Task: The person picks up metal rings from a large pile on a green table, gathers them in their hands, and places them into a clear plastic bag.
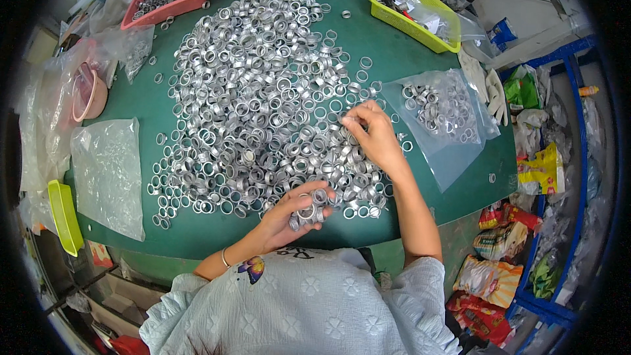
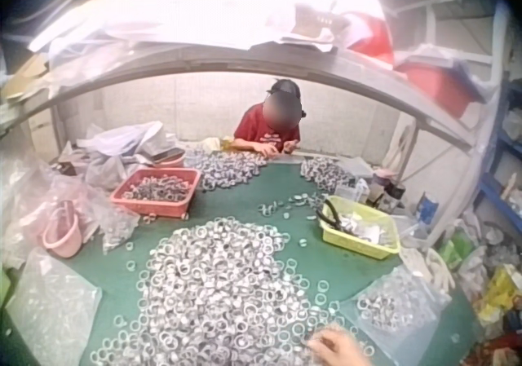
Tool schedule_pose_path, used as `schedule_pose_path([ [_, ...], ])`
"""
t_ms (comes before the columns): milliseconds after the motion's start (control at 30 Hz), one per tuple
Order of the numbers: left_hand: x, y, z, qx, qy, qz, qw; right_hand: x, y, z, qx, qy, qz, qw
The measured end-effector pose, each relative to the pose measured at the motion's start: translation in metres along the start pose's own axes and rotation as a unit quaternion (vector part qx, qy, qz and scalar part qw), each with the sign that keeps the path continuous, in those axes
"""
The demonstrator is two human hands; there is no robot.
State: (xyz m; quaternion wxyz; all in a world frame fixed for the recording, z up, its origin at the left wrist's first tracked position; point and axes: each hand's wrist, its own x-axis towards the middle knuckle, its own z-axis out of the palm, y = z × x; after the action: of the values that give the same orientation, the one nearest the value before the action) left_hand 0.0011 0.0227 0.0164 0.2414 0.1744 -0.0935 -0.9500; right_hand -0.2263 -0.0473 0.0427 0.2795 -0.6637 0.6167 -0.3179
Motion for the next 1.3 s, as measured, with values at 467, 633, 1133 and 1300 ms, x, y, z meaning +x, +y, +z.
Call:
schedule_pose_path([
  [467,-0.001,0.002,0.001,-0.009,0.005,-0.003,1.000,0.030,-0.026,0.059,-0.171,-0.057,0.044,0.983],
  [633,0.000,0.002,0.002,-0.018,0.009,-0.010,1.000,0.030,-0.026,0.065,-0.197,-0.029,0.053,0.978],
  [1133,-0.002,0.003,0.004,0.008,0.020,0.014,1.000,-0.006,-0.032,0.024,0.275,-0.050,0.084,0.956],
  [1300,-0.002,0.003,0.002,-0.013,0.008,0.015,1.000,-0.019,-0.051,0.011,0.111,-0.077,-0.031,0.990],
])
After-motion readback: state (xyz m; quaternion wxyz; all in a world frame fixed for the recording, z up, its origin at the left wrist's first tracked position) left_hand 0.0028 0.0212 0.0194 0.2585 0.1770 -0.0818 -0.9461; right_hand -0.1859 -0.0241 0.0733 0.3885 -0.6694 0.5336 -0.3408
